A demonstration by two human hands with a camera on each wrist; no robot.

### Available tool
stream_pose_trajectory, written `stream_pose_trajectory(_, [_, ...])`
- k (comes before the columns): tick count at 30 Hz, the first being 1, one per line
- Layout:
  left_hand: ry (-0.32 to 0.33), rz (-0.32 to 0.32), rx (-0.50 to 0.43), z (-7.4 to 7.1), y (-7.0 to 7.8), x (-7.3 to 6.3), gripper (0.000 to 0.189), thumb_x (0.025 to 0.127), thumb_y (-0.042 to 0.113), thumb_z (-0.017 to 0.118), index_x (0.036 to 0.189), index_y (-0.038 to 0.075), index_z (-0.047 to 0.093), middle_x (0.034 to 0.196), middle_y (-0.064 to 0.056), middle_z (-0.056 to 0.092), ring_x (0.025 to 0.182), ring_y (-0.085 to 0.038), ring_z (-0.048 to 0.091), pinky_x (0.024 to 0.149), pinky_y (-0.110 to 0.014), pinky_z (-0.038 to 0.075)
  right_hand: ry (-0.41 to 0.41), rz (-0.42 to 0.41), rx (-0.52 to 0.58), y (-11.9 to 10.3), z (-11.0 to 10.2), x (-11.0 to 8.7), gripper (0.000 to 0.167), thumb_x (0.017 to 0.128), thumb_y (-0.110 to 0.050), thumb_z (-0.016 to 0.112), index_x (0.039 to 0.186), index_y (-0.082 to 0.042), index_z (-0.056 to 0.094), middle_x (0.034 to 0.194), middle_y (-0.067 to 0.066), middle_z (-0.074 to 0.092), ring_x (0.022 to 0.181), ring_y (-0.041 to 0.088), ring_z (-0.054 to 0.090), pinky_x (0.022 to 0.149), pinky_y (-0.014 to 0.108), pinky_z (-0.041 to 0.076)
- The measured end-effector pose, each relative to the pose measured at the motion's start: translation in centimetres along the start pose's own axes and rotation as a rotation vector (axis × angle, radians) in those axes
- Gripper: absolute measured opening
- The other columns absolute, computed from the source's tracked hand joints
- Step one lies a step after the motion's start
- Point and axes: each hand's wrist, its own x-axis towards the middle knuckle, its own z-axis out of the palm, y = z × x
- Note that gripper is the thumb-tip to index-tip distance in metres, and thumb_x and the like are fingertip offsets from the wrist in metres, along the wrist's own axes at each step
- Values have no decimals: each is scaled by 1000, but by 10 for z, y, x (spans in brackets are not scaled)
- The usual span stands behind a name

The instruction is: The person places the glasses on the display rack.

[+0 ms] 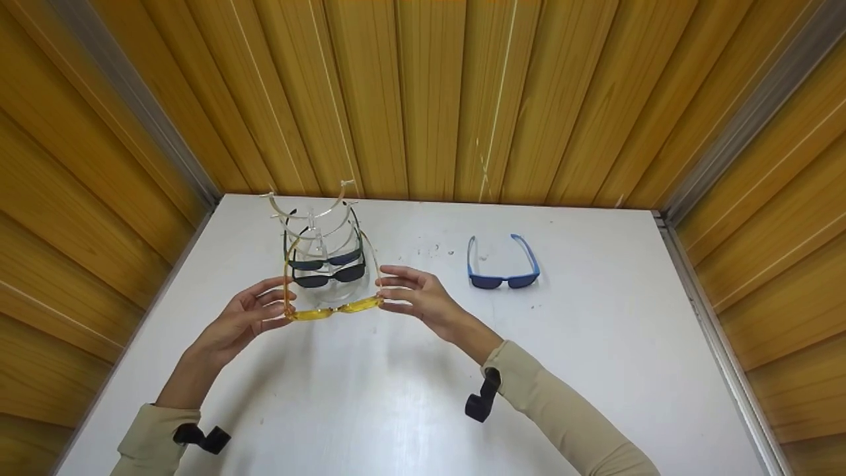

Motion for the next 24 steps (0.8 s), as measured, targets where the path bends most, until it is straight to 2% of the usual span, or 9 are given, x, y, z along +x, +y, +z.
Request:
stream_pose_trajectory(7, [38, 11, 5, -1, 2, 1, 59, 92, 6, 72, 146, 7, 49, 123, -5, 68, 117, -20, 66, 99, -38, 60, 27, -5, 48, 0, 3, 8, 50, 98, -1, 63, 146, 1, 50, 126, 4, 68, 111, 15, 69, 105, 38, 56])
stream_pose_trajectory(14, [70, 38, 22, -3, 4, 7, 62, 93, 6, 71, 150, 4, 46, 131, -14, 65, 115, -18, 67, 99, -36, 60, 31, -38, 82, 4, 1, 21, 44, 99, 0, 61, 142, 1, 54, 122, 2, 70, 109, 13, 69, 106, 37, 56])
stream_pose_trajectory(20, [101, 53, 7, -3, 4, 10, 64, 94, 3, 69, 152, 1, 42, 124, -6, 68, 115, -16, 67, 97, -35, 60, 37, -48, 135, 8, -1, 31, 41, 100, 0, 58, 141, -2, 57, 122, 0, 72, 110, 12, 69, 107, 37, 55])
stream_pose_trajectory(24, [116, 52, -3, -4, 3, 12, 62, 95, 3, 68, 152, 2, 43, 124, -7, 67, 114, -16, 67, 96, -34, 61, 39, -62, 168, 10, -1, 34, 35, 100, 2, 57, 134, -5, 64, 119, 0, 73, 109, 12, 69, 107, 36, 55])
